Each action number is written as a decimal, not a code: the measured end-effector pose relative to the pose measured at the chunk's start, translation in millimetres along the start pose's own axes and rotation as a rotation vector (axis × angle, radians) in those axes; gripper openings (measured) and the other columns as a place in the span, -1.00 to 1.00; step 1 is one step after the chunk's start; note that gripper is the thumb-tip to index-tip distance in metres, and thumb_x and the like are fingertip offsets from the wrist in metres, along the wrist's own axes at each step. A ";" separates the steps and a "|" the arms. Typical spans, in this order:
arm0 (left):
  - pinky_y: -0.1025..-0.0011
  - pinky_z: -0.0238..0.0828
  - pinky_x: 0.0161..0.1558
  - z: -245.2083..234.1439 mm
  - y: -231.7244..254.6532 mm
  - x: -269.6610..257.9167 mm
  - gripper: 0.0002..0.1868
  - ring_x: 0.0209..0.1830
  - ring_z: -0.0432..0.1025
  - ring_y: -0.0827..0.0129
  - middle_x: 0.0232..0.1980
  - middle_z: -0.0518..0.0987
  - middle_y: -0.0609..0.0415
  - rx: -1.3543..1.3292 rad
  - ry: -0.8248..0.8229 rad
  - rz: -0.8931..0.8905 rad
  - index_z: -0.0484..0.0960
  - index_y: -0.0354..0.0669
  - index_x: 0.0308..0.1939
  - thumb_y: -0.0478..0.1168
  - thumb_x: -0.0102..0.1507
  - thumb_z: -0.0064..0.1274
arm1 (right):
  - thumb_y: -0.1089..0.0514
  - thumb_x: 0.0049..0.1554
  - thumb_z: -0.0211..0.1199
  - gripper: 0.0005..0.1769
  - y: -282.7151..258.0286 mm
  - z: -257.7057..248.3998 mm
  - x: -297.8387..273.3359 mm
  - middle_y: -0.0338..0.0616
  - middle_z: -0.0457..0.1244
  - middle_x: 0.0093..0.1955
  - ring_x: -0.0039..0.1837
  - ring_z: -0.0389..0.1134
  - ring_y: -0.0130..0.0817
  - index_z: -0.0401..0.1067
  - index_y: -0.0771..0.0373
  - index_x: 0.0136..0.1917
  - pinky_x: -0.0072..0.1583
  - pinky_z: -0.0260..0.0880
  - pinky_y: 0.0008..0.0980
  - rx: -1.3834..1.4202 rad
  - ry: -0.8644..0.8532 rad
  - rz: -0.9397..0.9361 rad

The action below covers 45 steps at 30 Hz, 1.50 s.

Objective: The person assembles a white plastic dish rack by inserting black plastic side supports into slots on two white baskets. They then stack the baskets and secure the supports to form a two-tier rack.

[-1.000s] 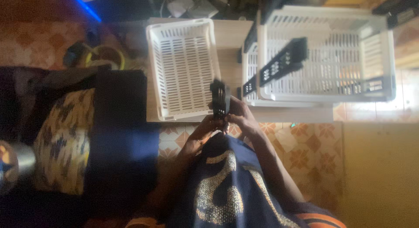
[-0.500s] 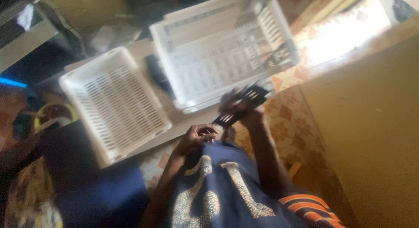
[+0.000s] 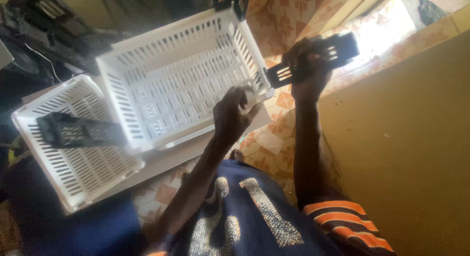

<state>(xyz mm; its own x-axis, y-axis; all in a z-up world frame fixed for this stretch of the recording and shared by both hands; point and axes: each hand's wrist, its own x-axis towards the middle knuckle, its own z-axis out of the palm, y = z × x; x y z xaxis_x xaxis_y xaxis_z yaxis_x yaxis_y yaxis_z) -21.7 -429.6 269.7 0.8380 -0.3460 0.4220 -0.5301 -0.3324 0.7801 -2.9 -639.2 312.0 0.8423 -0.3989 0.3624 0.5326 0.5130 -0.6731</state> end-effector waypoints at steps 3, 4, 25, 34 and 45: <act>0.36 0.51 -0.30 21.4 12.5 25.7 -0.12 -0.33 0.49 0.29 -0.25 0.54 0.04 0.098 0.070 0.028 0.38 -0.18 0.28 0.00 0.01 0.51 | 0.15 0.11 0.18 -0.75 4.7 -4.8 13.6 -0.07 0.15 -0.19 -0.23 0.16 -0.28 0.30 0.31 0.02 -0.13 0.28 -0.25 -0.021 -0.034 0.004; 0.31 0.52 -0.27 25.9 14.3 30.8 0.01 -0.31 0.49 0.23 -0.24 0.53 0.00 0.135 0.072 0.037 0.32 -0.24 0.33 0.06 -0.03 0.54 | 0.16 0.11 0.19 -0.75 6.4 -4.7 14.8 -0.06 0.15 -0.19 -0.25 0.15 -0.29 0.30 0.32 0.02 -0.13 0.27 -0.26 -0.032 -0.043 0.005; 0.23 0.58 -0.23 55.1 2.7 47.5 0.32 -0.30 0.60 0.13 -0.21 0.67 -0.10 0.213 -0.181 -0.188 -0.11 -0.30 0.58 0.04 0.00 0.48 | -0.36 0.39 -0.06 -0.32 50.1 -23.6 4.4 -0.13 0.30 -0.17 -0.11 0.38 -0.28 0.43 0.32 -0.05 -0.05 0.35 -0.32 -1.008 -0.177 -0.209; 0.18 0.57 -0.27 59.0 -1.9 44.8 0.35 -0.28 0.56 0.05 -0.18 0.61 -0.19 0.247 -0.179 -0.125 -0.15 -0.41 0.57 -0.01 -0.02 0.48 | -0.47 0.37 -0.37 -0.20 64.3 -28.3 5.5 -0.25 0.31 -0.26 -0.27 0.35 -0.43 0.46 0.13 -0.13 -0.13 0.42 -0.30 -1.017 -0.191 -0.332; 0.30 0.51 -0.35 62.7 -7.4 42.1 -0.13 -0.41 0.51 0.22 -0.34 0.56 0.00 0.211 -0.166 -0.081 0.24 -0.33 0.40 0.00 0.18 0.33 | -0.46 0.37 -0.28 -0.20 54.2 -19.8 3.7 -0.23 0.26 -0.28 -0.28 0.32 -0.37 0.41 0.24 -0.16 -0.19 0.31 -0.31 -0.906 -0.223 -0.257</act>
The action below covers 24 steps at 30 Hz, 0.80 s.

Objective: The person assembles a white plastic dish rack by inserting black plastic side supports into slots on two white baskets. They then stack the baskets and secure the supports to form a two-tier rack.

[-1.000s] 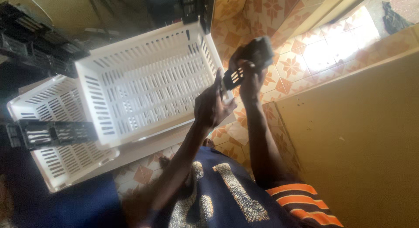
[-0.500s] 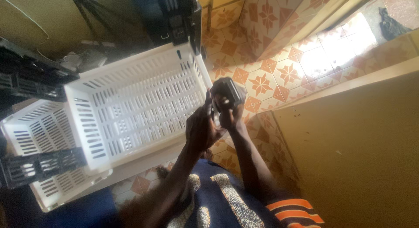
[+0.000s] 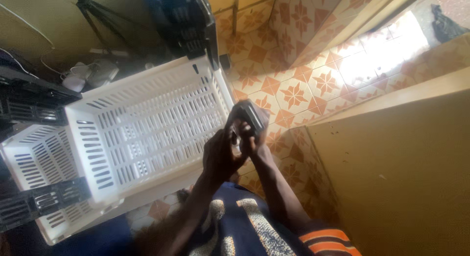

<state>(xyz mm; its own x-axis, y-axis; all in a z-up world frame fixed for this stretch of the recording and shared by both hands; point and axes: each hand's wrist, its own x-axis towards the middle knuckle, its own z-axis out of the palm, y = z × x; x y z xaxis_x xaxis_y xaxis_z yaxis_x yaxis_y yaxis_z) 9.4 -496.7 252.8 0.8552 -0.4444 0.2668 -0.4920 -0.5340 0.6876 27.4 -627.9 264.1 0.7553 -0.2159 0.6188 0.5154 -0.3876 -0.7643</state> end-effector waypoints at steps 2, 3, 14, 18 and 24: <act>0.32 0.51 -0.36 -0.6 1.5 0.3 -0.15 -0.44 0.51 0.24 -0.37 0.55 0.02 -0.050 0.019 -0.050 0.29 -0.30 0.38 -0.02 0.14 0.33 | -0.46 0.37 -0.27 -0.20 -4.0 -3.6 4.3 -0.23 0.24 -0.28 -0.28 0.32 -0.36 0.40 0.25 -0.17 -0.20 0.29 -0.31 0.017 -0.017 0.011; 0.33 0.51 -0.33 -2.9 0.5 3.6 -0.20 -0.43 0.51 0.27 -0.37 0.55 0.05 -0.086 0.049 -0.074 0.34 -0.24 0.36 -0.04 0.13 0.32 | -0.46 0.37 -0.27 -0.20 -4.0 -3.8 10.2 -0.23 0.24 -0.28 -0.29 0.32 -0.36 0.40 0.26 -0.17 -0.20 0.28 -0.31 0.032 -0.034 0.027; 0.36 0.56 -0.13 -28.1 5.6 25.9 -0.48 -0.24 0.60 0.38 -0.21 0.67 0.11 -0.228 -0.013 -0.108 0.56 -0.10 0.18 -0.16 0.15 0.31 | -0.11 0.39 0.02 -0.55 -3.4 7.8 7.5 -0.20 0.25 -0.31 -0.27 0.30 -0.39 0.40 0.26 -0.14 -0.22 0.26 -0.35 -0.057 0.036 0.148; 0.30 0.50 -0.09 -35.8 14.8 -2.0 -0.35 -0.12 0.56 0.24 -0.11 0.63 0.03 -0.218 0.066 -0.096 0.43 -0.24 0.34 -0.23 0.18 0.26 | -0.01 0.31 0.10 -0.70 -11.3 11.3 -8.4 -0.25 0.31 -0.30 -0.30 0.32 -0.51 0.42 0.28 -0.04 -0.28 0.27 -0.49 0.131 0.037 0.414; 0.21 0.45 -0.07 -52.7 -29.2 -109.9 -0.82 -0.19 0.54 0.18 -0.21 0.66 0.02 0.109 0.412 0.155 0.63 -0.12 0.00 -0.27 0.31 0.19 | 0.13 0.25 0.29 -0.70 -13.9 7.8 -22.8 -0.13 0.39 0.04 0.02 0.43 -0.41 0.43 0.31 0.20 -0.03 0.49 -0.45 0.026 -0.005 0.342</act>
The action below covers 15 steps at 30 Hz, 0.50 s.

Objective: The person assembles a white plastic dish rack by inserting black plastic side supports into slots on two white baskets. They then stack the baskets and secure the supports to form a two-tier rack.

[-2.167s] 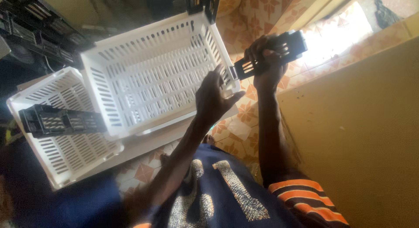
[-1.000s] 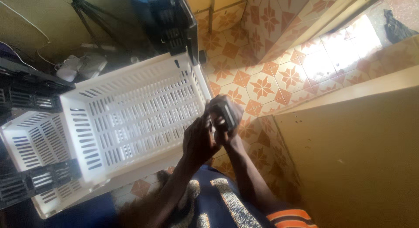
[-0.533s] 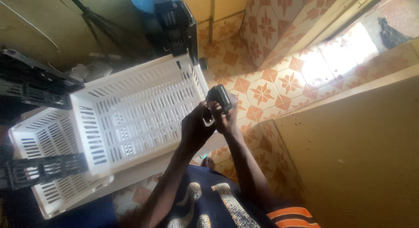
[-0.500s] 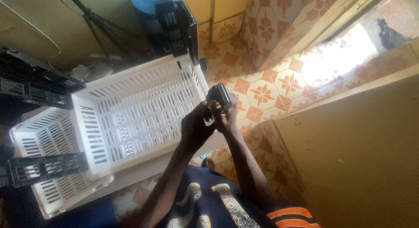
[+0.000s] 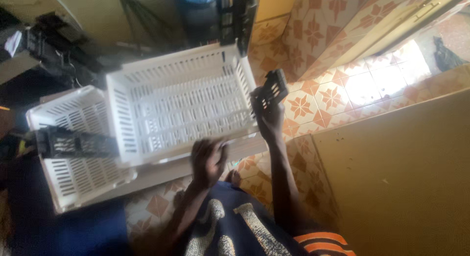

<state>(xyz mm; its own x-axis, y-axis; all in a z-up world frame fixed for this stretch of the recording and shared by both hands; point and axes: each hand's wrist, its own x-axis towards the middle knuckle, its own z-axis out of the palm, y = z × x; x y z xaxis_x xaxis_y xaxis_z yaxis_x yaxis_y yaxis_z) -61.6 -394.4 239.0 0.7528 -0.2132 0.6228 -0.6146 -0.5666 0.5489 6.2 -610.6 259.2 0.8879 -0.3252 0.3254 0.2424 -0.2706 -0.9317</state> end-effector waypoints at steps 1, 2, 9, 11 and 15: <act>0.27 0.49 -0.13 -8.5 -12.3 -24.0 -0.87 -0.28 0.54 0.28 -0.27 0.65 0.07 -0.036 -0.018 -0.068 0.65 -0.10 -0.05 -0.24 0.33 0.18 | 0.15 0.20 0.35 -0.60 -1.1 1.9 -5.6 -0.08 0.39 0.11 0.05 0.42 -0.40 0.40 0.31 0.27 -0.02 0.52 -0.42 0.025 0.003 0.014; 0.33 0.53 -0.18 -17.8 -26.3 -50.1 -0.92 -0.38 0.55 0.38 -0.33 0.65 0.11 -0.073 -0.037 -0.136 0.66 -0.07 -0.10 -0.21 0.34 0.17 | 0.15 0.17 0.37 -0.50 -3.3 5.8 -12.5 -0.05 0.35 0.15 0.11 0.39 -0.35 0.35 0.31 0.32 0.03 0.54 -0.34 0.017 0.057 0.057; 0.29 0.47 -0.43 -98.5 -147.4 -227.9 -0.66 -0.51 0.49 0.29 -0.43 0.59 0.00 -0.282 0.088 -0.996 0.68 -0.19 -0.14 0.03 0.40 0.06 | 0.18 0.13 0.48 -0.17 -50.8 65.0 -80.7 0.12 0.10 0.54 0.62 0.05 0.04 0.11 0.32 0.53 0.63 0.02 0.10 -0.419 0.570 -0.253; 0.22 0.44 -0.42 -118.5 -181.9 -260.4 -0.61 -0.48 0.48 0.22 -0.40 0.58 -0.03 -0.422 0.314 -1.222 0.62 -0.21 -0.06 0.08 0.40 0.07 | 0.19 0.15 0.46 -0.23 -65.5 86.3 -101.2 0.07 0.13 0.53 0.62 0.08 0.01 0.15 0.28 0.50 0.65 0.03 0.05 -0.443 0.590 -0.287; 0.12 0.51 -0.24 -158.2 -246.5 -291.0 -0.53 -0.21 0.47 0.20 -0.16 0.53 -0.02 -0.873 0.780 -1.544 0.47 -0.06 0.07 0.19 0.33 0.10 | 0.27 0.17 0.39 -0.50 -94.5 132.7 -147.3 0.03 0.24 0.39 0.50 0.23 -0.05 0.31 0.29 0.33 0.56 0.21 -0.01 -0.358 0.443 -0.309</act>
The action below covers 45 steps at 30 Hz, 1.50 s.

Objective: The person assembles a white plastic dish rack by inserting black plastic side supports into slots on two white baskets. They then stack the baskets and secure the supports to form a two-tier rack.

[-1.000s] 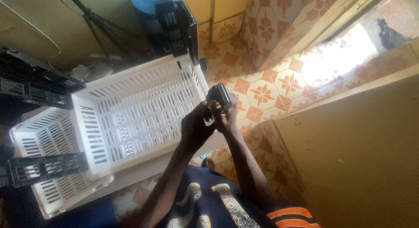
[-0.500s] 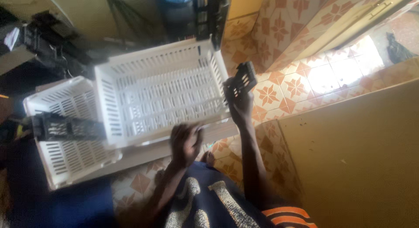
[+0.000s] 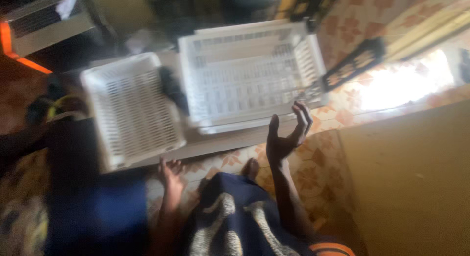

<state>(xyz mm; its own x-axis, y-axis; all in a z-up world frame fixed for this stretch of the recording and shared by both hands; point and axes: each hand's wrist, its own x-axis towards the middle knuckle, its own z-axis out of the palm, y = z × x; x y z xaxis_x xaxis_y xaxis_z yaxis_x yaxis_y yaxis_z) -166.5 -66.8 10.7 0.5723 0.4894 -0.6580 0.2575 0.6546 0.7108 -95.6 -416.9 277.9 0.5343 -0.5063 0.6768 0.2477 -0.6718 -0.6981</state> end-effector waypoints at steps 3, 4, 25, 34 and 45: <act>0.05 0.56 -0.11 -2.1 31.1 35.3 -0.42 0.00 0.47 0.18 0.02 0.49 -0.01 -0.220 0.032 -0.131 0.35 0.05 0.17 0.27 0.27 0.11 | 0.34 0.14 0.33 -0.71 -39.2 16.3 -33.9 0.02 0.32 0.22 0.37 0.33 -0.05 0.42 0.30 0.14 0.53 0.25 0.04 0.061 -0.079 -0.058; 0.03 0.57 -0.01 -4.5 36.1 40.8 -0.41 0.13 0.45 0.19 0.12 0.48 -0.01 -0.268 0.023 -0.151 0.30 0.18 0.20 0.26 0.23 0.10 | 0.37 0.13 0.31 -0.77 -48.3 18.5 -47.5 0.02 0.35 0.16 0.32 0.36 -0.05 0.44 0.31 0.08 0.53 0.24 0.07 0.059 -0.104 -0.092; 0.37 0.40 -0.32 -63.8 49.5 42.7 -0.65 -0.33 0.40 0.33 -0.21 0.54 0.05 -0.451 -0.266 -0.128 0.55 -0.20 0.00 -0.13 0.22 0.24 | 0.03 0.08 0.44 -0.21 -141.0 76.1 -167.6 0.13 0.21 0.47 0.42 0.29 -0.02 0.22 0.29 0.47 0.31 0.43 0.03 0.139 -0.957 0.229; 0.26 0.59 -0.03 -142.8 64.2 -0.8 -0.33 -0.06 0.56 0.28 -0.05 0.64 0.00 -0.301 -0.723 0.057 0.50 -0.27 0.15 -0.17 -0.05 0.20 | -0.06 0.05 0.47 -0.16 -97.6 62.1 -174.7 0.14 0.26 0.18 0.10 0.37 -0.18 0.18 0.38 0.40 0.04 0.57 -0.17 0.146 -0.912 0.644; 0.31 0.53 0.06 -125.2 117.8 -55.7 -0.45 -0.02 0.53 0.23 0.02 0.58 -0.05 -0.001 -0.287 0.317 0.50 -0.37 0.20 -0.21 0.14 0.11 | 0.16 0.13 0.44 -0.46 -65.1 -28.3 -113.9 0.02 0.37 0.03 -0.08 0.39 -0.33 0.40 0.48 0.29 -0.10 0.46 -0.40 0.530 -0.147 0.543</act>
<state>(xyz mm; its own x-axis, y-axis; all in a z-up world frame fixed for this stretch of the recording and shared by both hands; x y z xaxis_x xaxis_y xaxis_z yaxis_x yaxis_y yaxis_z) -265.4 55.2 100.0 0.8164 0.4864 -0.3113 0.0335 0.4982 0.8664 -195.5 -330.8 252.9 0.7844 -0.5886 0.1957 0.2541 0.0171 -0.9670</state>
